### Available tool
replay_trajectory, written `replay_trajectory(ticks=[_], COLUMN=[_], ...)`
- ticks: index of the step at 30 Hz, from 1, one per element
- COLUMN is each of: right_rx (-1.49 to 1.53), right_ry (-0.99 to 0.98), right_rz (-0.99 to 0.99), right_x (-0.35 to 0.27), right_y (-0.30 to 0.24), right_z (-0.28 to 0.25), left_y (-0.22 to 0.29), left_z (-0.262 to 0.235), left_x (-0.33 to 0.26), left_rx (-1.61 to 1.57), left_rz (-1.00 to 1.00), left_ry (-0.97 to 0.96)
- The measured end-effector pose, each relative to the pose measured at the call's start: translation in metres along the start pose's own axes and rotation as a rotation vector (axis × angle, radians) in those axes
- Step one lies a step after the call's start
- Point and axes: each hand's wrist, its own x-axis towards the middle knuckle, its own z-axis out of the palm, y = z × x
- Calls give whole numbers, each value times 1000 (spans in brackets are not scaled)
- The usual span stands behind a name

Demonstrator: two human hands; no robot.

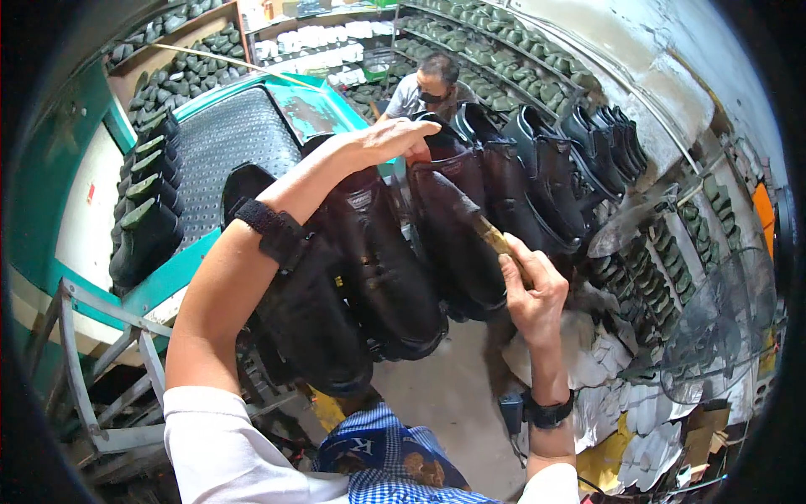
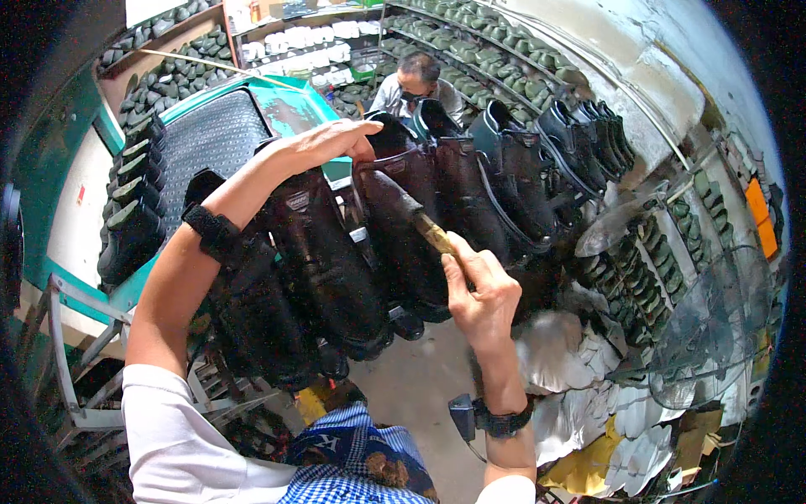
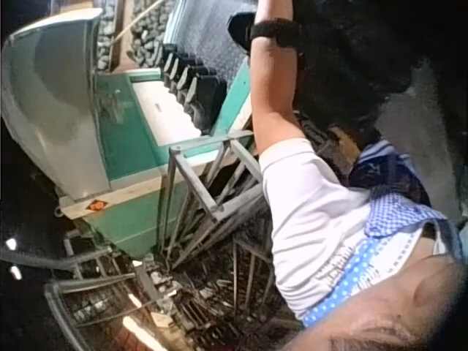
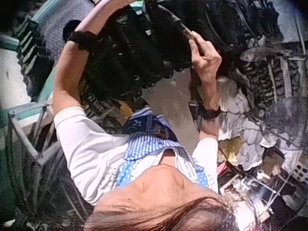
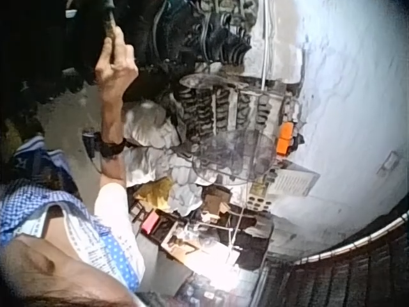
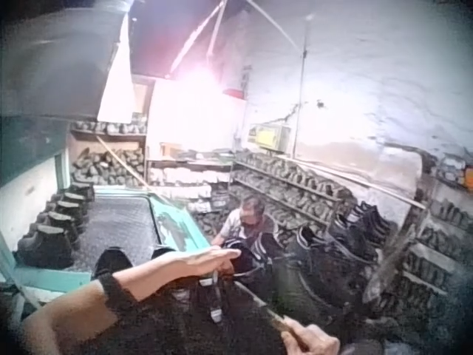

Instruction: Brushing and cleaning leather shoes on a finishing rack in a shoe factory.

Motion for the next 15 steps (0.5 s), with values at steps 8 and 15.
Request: replay_trajectory(ticks=[8, 15], right_rx=[-71, -10], right_ry=[-7, 45], right_rz=[-43, -1], right_x=[3, -4], right_y=[-9, 2], right_z=[7, 7], left_y=[-2, 0], left_z=[0, 2], left_x=[0, 4], left_rx=[-42, -11], left_rz=[-43, 29], left_ry=[-9, -23])
